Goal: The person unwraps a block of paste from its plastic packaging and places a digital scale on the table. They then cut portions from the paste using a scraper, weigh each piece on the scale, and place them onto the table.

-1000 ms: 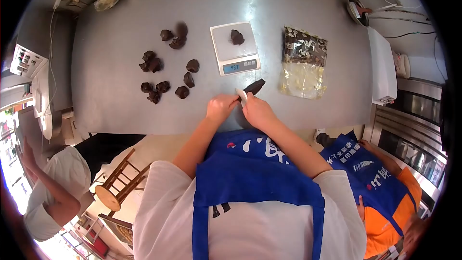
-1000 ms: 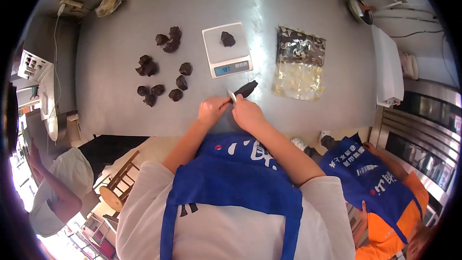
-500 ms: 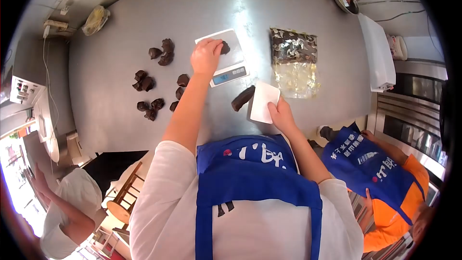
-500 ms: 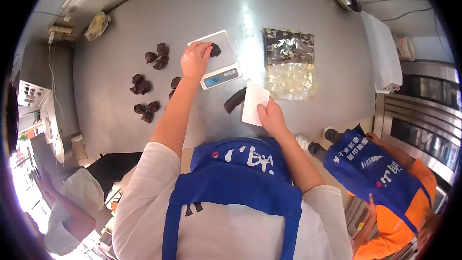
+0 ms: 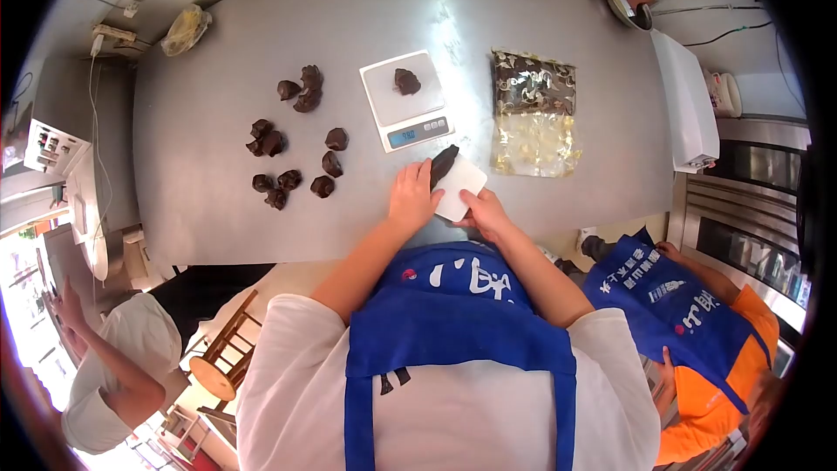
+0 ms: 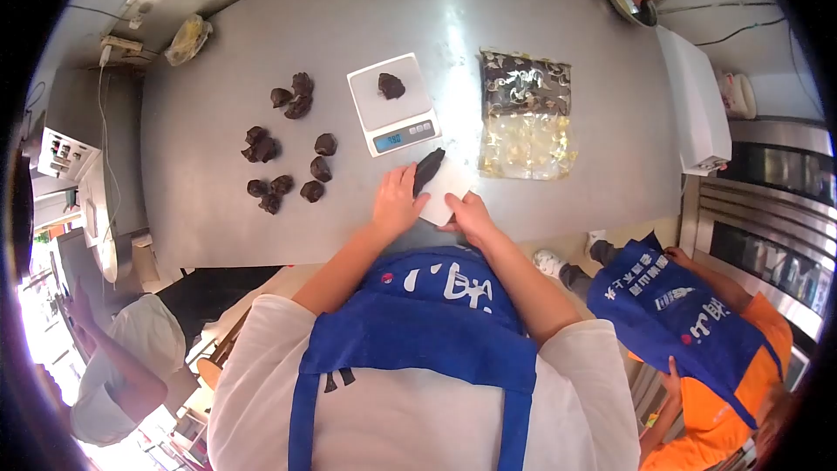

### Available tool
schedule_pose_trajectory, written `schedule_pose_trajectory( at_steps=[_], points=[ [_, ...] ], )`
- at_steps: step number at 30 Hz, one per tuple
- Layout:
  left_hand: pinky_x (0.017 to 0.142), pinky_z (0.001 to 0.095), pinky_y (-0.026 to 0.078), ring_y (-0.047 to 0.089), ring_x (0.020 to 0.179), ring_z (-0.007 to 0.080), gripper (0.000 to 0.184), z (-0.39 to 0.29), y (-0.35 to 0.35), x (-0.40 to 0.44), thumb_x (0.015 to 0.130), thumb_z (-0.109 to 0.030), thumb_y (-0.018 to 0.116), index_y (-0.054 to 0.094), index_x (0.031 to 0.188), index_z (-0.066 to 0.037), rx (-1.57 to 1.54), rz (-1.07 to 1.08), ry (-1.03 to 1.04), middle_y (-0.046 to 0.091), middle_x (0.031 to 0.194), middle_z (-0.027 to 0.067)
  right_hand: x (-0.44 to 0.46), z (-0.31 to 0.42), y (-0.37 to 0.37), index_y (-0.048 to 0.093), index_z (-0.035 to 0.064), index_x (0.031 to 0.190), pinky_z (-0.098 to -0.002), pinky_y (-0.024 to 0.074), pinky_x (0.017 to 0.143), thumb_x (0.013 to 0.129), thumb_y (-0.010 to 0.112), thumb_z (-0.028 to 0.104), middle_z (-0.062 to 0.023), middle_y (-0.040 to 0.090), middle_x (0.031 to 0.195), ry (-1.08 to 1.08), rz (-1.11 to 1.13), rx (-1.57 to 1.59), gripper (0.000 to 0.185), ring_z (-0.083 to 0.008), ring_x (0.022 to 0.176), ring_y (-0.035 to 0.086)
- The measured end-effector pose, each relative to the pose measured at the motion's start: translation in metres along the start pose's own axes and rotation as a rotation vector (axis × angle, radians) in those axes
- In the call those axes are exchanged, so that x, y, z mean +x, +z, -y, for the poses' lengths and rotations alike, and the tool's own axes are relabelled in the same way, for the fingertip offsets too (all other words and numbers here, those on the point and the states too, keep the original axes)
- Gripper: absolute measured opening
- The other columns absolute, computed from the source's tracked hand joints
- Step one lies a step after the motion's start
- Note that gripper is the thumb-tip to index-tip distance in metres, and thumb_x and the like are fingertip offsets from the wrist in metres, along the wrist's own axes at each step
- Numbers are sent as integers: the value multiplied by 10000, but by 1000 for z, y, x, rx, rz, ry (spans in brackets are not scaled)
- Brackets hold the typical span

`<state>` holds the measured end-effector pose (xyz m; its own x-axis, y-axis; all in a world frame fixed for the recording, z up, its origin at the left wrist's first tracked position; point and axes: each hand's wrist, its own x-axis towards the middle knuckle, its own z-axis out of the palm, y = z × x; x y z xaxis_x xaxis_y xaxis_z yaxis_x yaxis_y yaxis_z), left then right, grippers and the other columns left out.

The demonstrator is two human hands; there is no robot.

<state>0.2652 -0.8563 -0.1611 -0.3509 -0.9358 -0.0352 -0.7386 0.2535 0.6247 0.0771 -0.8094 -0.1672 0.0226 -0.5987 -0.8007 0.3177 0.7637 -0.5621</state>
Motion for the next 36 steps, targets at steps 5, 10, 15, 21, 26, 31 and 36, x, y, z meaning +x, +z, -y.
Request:
schedule_pose_trajectory(
  at_steps=[5,10,15,21,26,31,36],
  points=[
    [1001,476,483,579,1150,372,597,5,-6,2,805,-108,758,570,1365,-26,-123,-76,207,609,1244,163,-36,22,-24,590,-35,1250,-367,635,598,1012,552,225,-136,711,1019,-62,-10,-147,355,-230,861,726],
    [933,434,530,633,1081,326,552,23,-12,-5,737,-119,824,660,1263,-78,-11,-143,168,661,1199,111,-53,25,-45,586,-65,1239,-473,589,771,986,525,196,-271,717,948,-476,-291,-758,369,-386,878,725],
    [881,414,541,664,1009,278,307,42,-8,-11,728,-188,842,763,1007,-88,-4,-209,122,707,1093,43,-72,41,12,584,-111,1207,-507,560,816,979,529,224,-313,697,1005,-662,-263,-1155,409,-454,886,693],
    [825,406,528,674,924,244,202,50,-4,-6,721,-197,829,770,889,-102,14,-280,220,716,955,12,-63,46,58,579,-76,1106,-483,580,732,955,532,181,-256,704,902,-711,-36,-1398,302,-401,816,710],
    [832,395,525,682,920,247,187,52,-4,-7,734,-193,825,776,890,-101,20,-287,232,728,965,16,-48,42,63,562,-45,1045,-485,583,705,929,561,148,-225,703,856,-666,-22,-1473,225,-393,791,713],
    [810,404,517,679,898,229,145,54,-3,-9,732,-169,818,766,856,-112,-16,-339,227,715,937,-18,-44,41,67,554,-36,1009,-489,583,694,908,577,134,-225,701,828,-700,-2,-1472,199,-399,773,711],
    [782,406,507,674,866,220,114,55,-9,-4,732,-157,813,749,814,-110,11,-303,282,700,901,-25,-35,38,67,548,-37,989,-492,583,704,895,578,124,-235,696,811,-688,-2,-1463,189,-406,776,709]
  ],
)
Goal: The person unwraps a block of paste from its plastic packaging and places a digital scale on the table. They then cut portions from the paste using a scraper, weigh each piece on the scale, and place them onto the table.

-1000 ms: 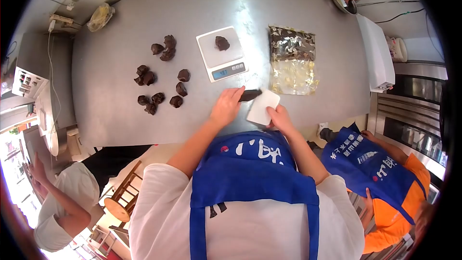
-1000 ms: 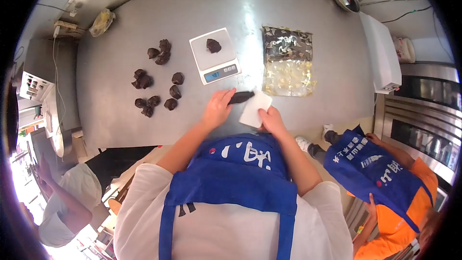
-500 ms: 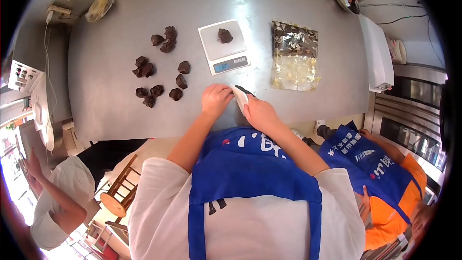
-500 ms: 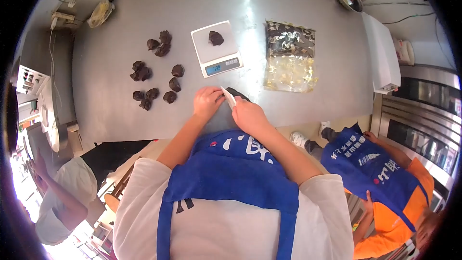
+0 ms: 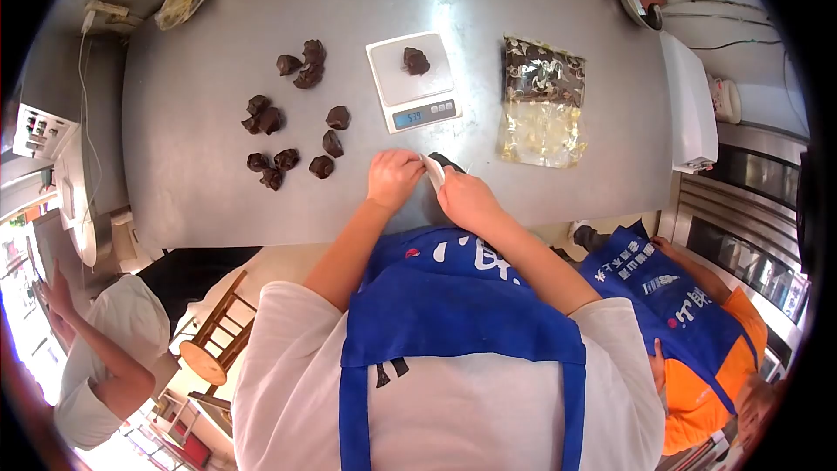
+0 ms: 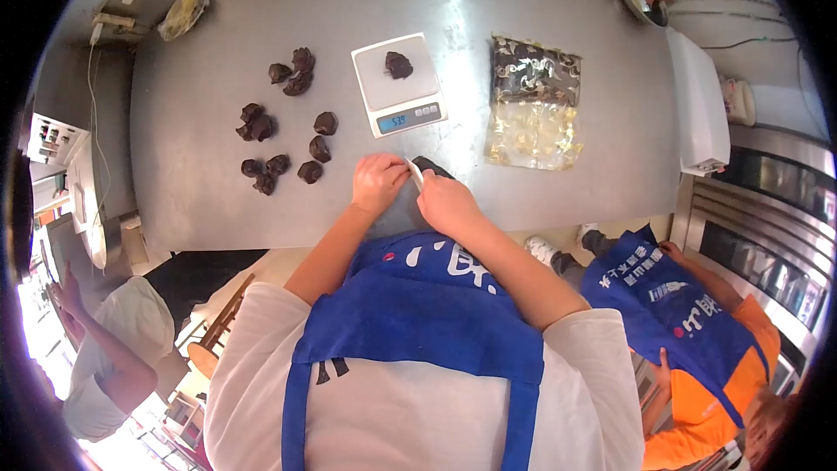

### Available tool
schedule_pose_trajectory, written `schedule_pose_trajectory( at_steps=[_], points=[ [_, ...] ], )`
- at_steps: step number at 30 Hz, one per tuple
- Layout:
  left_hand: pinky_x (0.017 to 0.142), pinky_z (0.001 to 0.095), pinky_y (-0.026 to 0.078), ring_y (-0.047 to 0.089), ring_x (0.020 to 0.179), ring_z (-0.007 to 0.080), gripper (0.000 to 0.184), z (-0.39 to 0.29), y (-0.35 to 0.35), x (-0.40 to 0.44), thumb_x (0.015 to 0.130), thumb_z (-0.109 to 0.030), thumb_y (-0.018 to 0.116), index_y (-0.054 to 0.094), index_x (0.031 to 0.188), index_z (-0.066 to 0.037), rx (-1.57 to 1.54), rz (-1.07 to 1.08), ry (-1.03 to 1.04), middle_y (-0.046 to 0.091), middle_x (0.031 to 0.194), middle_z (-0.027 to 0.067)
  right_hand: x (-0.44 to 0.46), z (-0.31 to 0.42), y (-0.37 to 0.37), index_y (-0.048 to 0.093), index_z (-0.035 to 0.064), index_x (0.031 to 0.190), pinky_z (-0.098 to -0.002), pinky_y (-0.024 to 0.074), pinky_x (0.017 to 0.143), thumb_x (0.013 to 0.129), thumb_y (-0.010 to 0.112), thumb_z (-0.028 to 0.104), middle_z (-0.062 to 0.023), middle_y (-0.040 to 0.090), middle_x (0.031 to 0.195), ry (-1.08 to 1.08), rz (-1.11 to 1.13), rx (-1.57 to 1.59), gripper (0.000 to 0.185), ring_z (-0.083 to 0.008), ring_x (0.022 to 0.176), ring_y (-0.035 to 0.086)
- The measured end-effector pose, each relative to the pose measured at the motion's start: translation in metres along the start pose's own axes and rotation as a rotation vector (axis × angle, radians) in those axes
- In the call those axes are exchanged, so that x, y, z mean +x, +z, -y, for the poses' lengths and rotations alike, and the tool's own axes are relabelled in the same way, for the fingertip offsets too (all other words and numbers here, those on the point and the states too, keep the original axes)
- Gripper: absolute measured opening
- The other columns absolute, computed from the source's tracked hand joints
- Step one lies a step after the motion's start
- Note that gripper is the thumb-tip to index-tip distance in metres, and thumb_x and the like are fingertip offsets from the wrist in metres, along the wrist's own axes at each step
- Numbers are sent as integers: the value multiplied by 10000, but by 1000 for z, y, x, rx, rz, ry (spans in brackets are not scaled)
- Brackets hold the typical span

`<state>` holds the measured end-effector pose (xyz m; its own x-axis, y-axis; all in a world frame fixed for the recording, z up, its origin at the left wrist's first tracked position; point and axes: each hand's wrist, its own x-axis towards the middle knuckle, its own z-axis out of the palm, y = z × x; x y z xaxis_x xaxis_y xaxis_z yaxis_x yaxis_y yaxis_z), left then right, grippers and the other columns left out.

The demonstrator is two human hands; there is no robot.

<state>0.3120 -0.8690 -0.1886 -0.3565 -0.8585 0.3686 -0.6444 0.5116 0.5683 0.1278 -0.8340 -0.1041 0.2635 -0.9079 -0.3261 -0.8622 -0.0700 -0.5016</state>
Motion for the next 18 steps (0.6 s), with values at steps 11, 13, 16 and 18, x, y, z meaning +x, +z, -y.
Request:
schedule_pose_trajectory(
  at_steps=[11,13,16,18],
  points=[
    [900,453,545,662,1039,319,306,13,-35,94,776,-133,786,718,1073,-100,-49,114,-133,671,1169,88,-1,-15,-22,574,-109,1118,-543,552,777,930,526,172,-302,691,885,134,20,190,341,-471,829,680],
    [933,459,540,647,1101,337,406,19,-31,137,794,-135,780,695,1190,-100,-25,1,-125,647,1270,115,-10,-25,-23,567,-125,1152,-547,547,788,938,520,184,-316,686,895,115,-1,205,378,-481,838,675],
    [953,442,539,603,1208,345,509,40,-6,180,827,-145,765,635,1318,-110,242,-138,-3,589,1395,129,-18,-28,-33,564,-139,1187,-552,541,800,952,511,206,-336,680,911,83,-36,224,422,-493,850,669],
    [973,433,536,628,1181,340,518,57,5,183,853,-184,752,616,1345,-100,210,188,36,599,1396,134,-22,-28,-35,568,-138,1189,-553,540,800,957,509,216,-343,678,918,66,-38,228,428,-495,851,669]
  ],
)
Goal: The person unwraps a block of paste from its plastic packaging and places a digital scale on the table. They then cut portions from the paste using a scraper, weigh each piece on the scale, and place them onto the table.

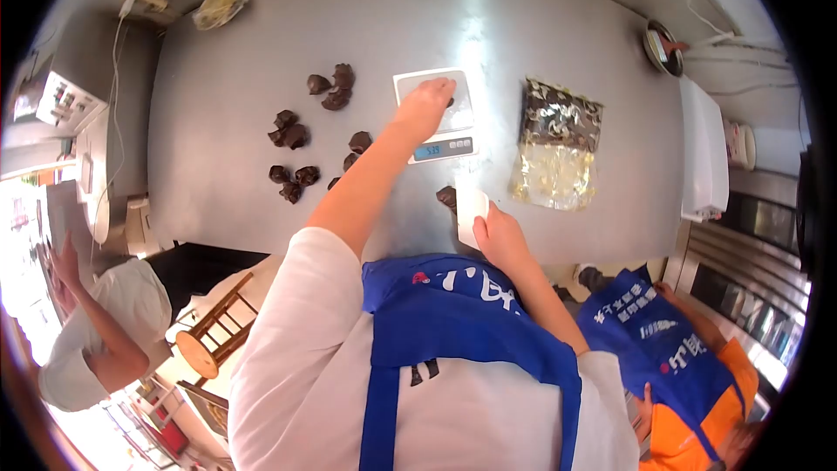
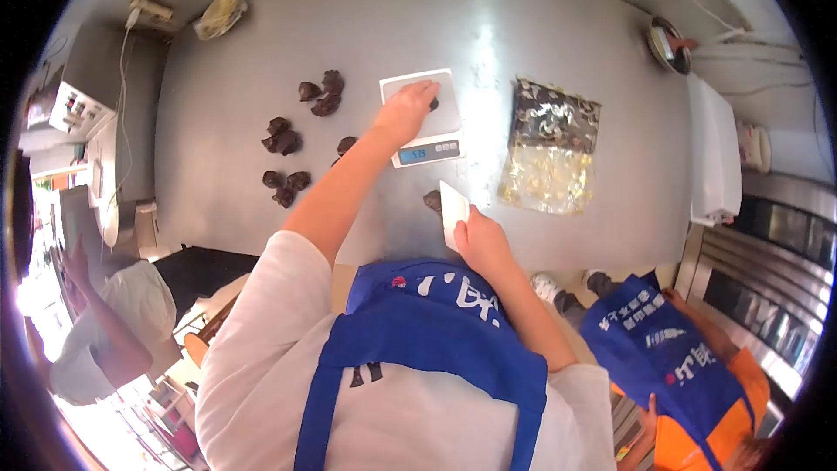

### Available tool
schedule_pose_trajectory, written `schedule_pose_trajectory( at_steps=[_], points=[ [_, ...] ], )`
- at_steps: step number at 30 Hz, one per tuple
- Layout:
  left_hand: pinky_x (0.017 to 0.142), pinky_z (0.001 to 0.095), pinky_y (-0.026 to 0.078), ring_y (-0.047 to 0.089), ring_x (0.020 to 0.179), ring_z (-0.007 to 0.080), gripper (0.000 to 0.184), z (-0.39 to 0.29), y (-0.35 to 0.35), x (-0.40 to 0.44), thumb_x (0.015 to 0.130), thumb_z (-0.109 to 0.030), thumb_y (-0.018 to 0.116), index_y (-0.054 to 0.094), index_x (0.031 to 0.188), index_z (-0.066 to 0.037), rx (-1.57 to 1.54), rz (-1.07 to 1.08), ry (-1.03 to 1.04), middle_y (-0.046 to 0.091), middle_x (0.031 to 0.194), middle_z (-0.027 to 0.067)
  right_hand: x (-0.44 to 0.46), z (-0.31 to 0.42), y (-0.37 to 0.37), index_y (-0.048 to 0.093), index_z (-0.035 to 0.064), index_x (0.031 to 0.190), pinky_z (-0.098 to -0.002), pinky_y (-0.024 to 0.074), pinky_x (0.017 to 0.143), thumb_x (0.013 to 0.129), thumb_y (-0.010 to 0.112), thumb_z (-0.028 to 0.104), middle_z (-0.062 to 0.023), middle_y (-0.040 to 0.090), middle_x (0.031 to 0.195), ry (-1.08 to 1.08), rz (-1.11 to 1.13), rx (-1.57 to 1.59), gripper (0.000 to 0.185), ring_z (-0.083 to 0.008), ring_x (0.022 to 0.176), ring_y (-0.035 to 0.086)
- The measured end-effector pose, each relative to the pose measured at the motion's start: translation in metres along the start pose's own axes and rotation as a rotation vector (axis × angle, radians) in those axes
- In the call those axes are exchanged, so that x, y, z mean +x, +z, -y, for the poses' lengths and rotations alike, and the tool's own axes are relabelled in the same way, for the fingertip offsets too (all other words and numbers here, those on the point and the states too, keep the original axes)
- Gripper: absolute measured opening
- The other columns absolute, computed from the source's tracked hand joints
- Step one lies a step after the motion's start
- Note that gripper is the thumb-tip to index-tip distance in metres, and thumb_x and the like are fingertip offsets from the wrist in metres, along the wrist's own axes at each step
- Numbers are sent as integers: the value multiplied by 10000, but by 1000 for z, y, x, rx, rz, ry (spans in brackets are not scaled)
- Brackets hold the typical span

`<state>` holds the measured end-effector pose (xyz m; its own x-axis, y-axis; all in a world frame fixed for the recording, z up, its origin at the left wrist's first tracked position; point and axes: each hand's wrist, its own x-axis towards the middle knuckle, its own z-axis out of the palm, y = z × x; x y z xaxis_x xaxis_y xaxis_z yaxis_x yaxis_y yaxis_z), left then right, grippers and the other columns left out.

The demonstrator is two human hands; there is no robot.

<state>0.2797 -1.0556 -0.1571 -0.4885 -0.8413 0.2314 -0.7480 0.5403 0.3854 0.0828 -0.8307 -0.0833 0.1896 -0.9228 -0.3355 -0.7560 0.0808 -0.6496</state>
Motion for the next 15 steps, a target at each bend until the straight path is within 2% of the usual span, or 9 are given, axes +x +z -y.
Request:
schedule_pose_trajectory(
  at_steps=[4,5,7,8,9,11,12,13,15],
  points=[
    [899,391,572,705,1034,329,512,-13,-43,-3,957,-297,693,553,1403,-87,-459,160,-501,640,1334,166,-7,0,0,579,-125,1126,-560,533,776,961,518,218,-333,674,879,48,-47,-17,386,-496,825,664],
    [899,391,572,705,1034,329,512,-12,-46,-14,957,-297,693,553,1403,-87,-452,152,-507,640,1334,166,-6,2,-1,582,-120,1100,-561,532,764,961,522,217,-329,672,864,73,-53,-27,370,-498,814,661],
    [848,382,590,703,1049,334,517,-9,-45,-43,1035,-393,589,515,1445,-87,-1540,35,-964,629,1328,182,-6,0,-1,582,-114,1083,-561,530,759,963,522,220,-327,669,859,52,-62,-33,360,-498,807,659],
    [803,385,606,694,1071,339,547,-10,-46,-65,1071,-466,482,495,1443,-64,-1729,-53,-927,616,1304,179,-6,0,0,582,-109,1066,-560,529,754,964,523,222,-325,667,854,38,-73,-40,351,-499,800,656],
    [803,385,606,694,1071,339,547,-15,-55,-82,1071,-466,482,495,1443,-64,-1727,-61,-932,616,1304,179,-5,1,1,582,-109,1066,-560,529,754,964,523,222,-325,667,854,33,-67,-40,351,-499,800,656],
    [754,377,610,690,1104,316,516,-24,-74,-109,1082,-475,440,514,1394,-70,-2225,-176,-921,601,1312,157,-1,5,2,583,-107,1062,-554,530,754,964,522,221,-326,667,869,-16,-54,-43,347,-496,807,659],
    [641,314,557,702,978,242,409,-23,-75,-117,1073,-442,499,585,1270,-93,-2119,-144,-995,637,1221,133,1,10,2,583,-107,1062,-554,530,754,964,522,221,-326,667,869,-23,-48,-45,347,-496,807,659],
    [641,314,557,702,978,242,409,-19,-72,-126,1073,-442,499,585,1270,-93,-2119,-151,-994,637,1221,133,2,16,1,583,-108,1063,-553,530,753,963,523,220,-322,669,873,-66,-48,-38,347,-493,809,661],
    [610,288,531,676,845,181,371,-8,-62,-142,1002,-363,674,628,1228,-73,-1682,-75,-1087,675,1065,78,4,22,1,583,-109,1063,-551,531,753,962,524,219,-318,672,877,-110,-54,-36,348,-490,810,663]
  ],
)
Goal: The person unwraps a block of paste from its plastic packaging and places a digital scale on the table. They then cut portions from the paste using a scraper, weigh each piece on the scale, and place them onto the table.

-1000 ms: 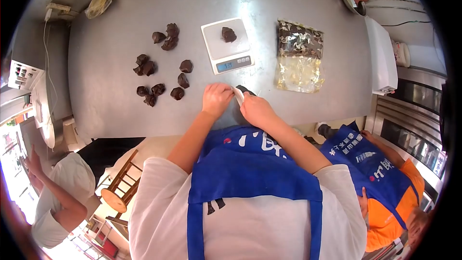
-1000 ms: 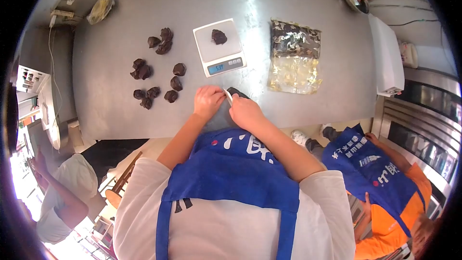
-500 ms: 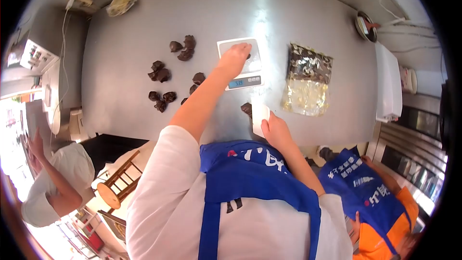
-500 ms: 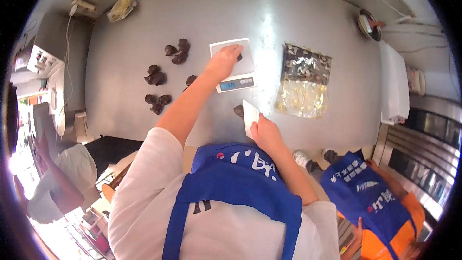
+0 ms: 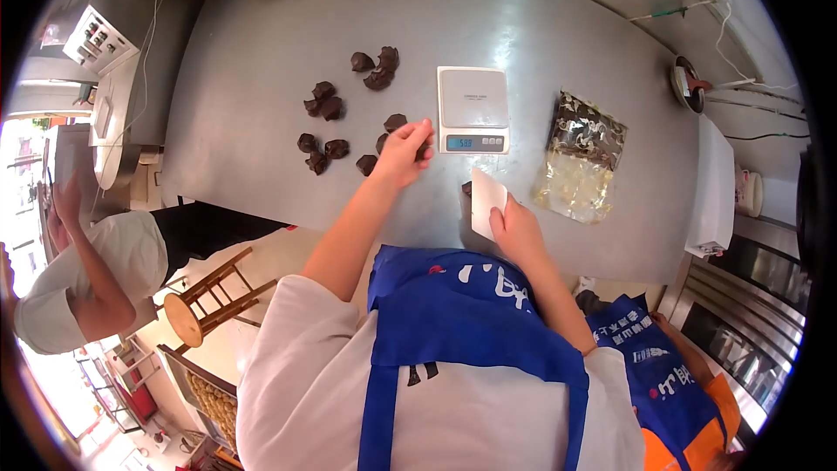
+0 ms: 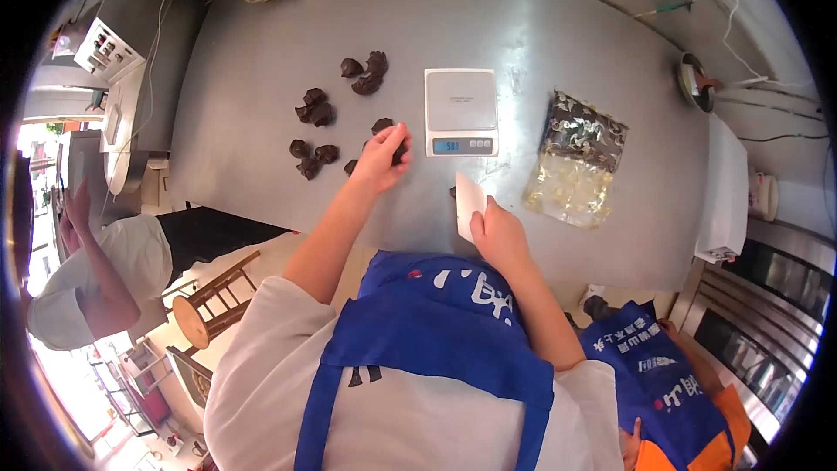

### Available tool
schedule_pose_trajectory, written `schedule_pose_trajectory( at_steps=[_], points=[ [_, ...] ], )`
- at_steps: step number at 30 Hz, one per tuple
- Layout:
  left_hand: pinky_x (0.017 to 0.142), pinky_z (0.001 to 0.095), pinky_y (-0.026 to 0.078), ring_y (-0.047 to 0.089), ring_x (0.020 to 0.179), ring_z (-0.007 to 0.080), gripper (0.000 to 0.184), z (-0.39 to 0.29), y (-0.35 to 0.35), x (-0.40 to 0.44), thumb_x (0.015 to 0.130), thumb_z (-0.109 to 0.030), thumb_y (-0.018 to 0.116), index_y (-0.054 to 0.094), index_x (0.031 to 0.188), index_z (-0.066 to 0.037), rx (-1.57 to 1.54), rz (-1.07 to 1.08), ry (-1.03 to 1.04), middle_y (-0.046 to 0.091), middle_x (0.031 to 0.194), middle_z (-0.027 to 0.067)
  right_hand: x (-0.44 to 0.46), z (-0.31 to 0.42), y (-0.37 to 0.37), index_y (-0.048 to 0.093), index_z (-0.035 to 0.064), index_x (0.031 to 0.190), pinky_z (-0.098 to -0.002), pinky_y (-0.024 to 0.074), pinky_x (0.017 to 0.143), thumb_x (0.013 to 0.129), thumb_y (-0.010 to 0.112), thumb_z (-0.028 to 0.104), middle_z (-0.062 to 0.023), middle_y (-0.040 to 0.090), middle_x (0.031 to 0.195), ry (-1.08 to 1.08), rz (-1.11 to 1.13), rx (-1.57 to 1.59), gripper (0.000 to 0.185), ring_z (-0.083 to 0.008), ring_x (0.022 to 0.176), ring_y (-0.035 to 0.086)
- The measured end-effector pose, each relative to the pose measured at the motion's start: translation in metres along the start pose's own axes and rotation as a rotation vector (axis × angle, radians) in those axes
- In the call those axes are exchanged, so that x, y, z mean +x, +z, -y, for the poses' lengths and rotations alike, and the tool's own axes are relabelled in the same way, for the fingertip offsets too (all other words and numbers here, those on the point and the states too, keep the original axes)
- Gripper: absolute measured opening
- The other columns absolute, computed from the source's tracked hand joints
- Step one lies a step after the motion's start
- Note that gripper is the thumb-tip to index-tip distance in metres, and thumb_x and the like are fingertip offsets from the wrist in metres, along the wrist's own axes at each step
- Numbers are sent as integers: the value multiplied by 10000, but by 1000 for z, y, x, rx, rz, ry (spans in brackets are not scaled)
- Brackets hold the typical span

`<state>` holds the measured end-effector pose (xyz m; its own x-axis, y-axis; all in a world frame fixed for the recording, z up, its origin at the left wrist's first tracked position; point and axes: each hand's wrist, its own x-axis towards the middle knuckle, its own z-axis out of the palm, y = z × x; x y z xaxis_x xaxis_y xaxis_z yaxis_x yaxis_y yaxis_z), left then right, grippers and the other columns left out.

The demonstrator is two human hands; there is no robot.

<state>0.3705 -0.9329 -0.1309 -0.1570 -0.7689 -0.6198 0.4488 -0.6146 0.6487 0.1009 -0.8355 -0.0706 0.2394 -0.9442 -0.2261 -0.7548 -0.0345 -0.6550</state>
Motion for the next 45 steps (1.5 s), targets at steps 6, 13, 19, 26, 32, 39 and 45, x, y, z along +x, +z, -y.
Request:
schedule_pose_trajectory(
  at_steps=[6,13,19,26,32,39,45],
  points=[
    [744,363,532,657,862,207,457,-49,-30,-11,848,-346,828,660,1123,-22,970,-598,838,678,928,85,-9,-4,1,586,-91,1092,-554,528,758,960,521,215,-308,678,884,36,-74,-50,339,-485,823,664],
    [1076,557,388,535,1265,379,599,-35,-32,-14,869,-367,753,584,1328,-23,1933,-524,1014,627,1277,154,-27,-25,-6,587,-47,1146,-576,521,755,959,526,230,-307,680,892,165,-112,-53,339,-498,832,659],
    [1059,492,465,523,1345,352,735,44,42,-22,751,-184,802,524,1424,-84,1661,550,1172,559,1438,154,-27,-26,-9,588,-47,1159,-585,517,764,953,531,228,-312,681,908,214,-123,-37,348,-505,840,656],
    [939,414,537,634,1172,328,539,87,47,11,750,-197,812,654,1258,-110,1852,595,578,683,1213,126,-30,-23,-22,577,-78,1148,-583,515,769,958,525,224,-320,678,897,166,-198,-37,360,-502,839,658],
    [853,441,558,671,1009,321,413,101,38,-27,757,-249,841,702,1120,-110,1416,193,705,698,1023,86,-24,-16,-2,585,-61,1115,-570,532,769,944,537,212,-289,695,892,176,-10,-52,325,-475,824,674],
    [929,423,547,657,1098,313,487,112,28,-29,745,-209,837,702,1207,-134,1379,104,799,705,1130,94,-7,-8,17,571,-34,1053,-492,574,705,899,615,178,-221,710,850,23,53,-253,266,-389,791,712],
    [917,418,551,658,1091,316,473,111,26,-26,745,-179,824,701,1200,-135,1400,111,791,703,1127,90,21,-12,18,564,-37,1050,-499,575,712,901,622,183,-229,717,879,144,222,-242,272,-404,812,711]
  ],
)
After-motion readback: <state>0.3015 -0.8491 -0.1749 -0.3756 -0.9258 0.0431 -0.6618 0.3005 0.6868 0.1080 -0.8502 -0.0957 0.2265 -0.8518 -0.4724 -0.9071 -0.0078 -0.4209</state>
